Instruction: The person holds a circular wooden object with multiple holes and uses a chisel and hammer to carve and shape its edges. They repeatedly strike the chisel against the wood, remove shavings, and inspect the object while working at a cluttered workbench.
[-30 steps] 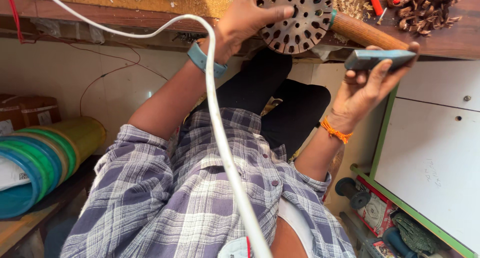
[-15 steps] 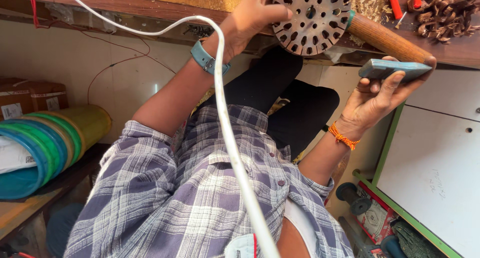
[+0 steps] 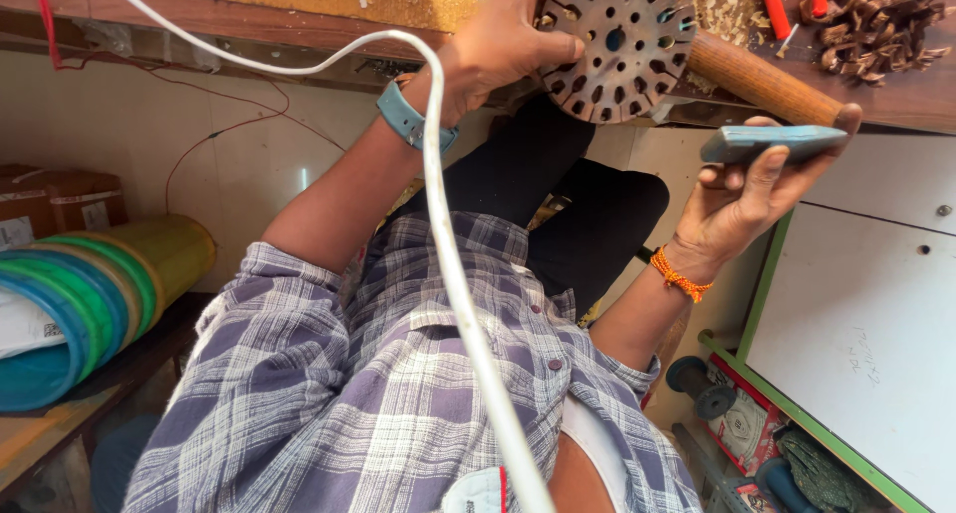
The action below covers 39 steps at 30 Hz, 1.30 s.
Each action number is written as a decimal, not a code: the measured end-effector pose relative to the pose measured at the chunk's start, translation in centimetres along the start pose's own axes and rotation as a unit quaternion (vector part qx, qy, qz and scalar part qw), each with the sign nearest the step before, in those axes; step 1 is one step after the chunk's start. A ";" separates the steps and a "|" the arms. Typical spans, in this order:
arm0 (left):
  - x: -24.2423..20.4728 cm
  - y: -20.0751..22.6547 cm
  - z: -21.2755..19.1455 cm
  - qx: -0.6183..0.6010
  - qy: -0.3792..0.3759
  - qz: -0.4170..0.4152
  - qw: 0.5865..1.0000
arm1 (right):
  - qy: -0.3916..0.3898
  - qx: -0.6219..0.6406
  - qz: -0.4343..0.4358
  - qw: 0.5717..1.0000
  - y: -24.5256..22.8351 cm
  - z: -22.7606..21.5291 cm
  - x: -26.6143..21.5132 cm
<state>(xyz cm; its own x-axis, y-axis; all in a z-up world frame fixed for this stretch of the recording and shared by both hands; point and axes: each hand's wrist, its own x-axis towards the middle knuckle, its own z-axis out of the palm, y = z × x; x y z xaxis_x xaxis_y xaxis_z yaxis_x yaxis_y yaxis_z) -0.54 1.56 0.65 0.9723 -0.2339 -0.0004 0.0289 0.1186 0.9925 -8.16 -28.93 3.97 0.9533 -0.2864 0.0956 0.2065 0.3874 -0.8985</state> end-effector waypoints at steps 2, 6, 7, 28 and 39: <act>0.3 0.1 0.6 0.016 0.022 0.014 1.000 | -0.032 -0.029 -0.012 0.999 -0.5 0.5 0.0; 0.9 -0.2 1.6 -0.029 0.058 0.003 0.998 | -0.051 -0.023 -0.010 0.998 -0.5 1.2 -0.4; 0.8 -0.3 1.8 -0.024 0.069 0.000 0.997 | -0.046 -0.019 -0.005 0.999 -0.4 1.3 -0.4; 0.1 -1.7 2.2 0.156 0.165 0.136 0.964 | -0.151 -0.292 -0.180 0.927 -3.9 3.0 1.5; 0.8 -2.1 2.6 0.208 0.218 0.206 0.931 | -0.274 -0.507 -0.289 0.764 -2.7 8.9 4.9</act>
<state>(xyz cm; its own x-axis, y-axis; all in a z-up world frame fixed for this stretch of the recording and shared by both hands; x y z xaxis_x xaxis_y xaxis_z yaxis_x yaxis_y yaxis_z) -0.41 -1.42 -1.11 0.8857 0.1733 0.4308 -0.3712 -0.2932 0.8811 -2.12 -23.57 10.65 0.7732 0.3654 0.5183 0.6170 -0.6224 -0.4816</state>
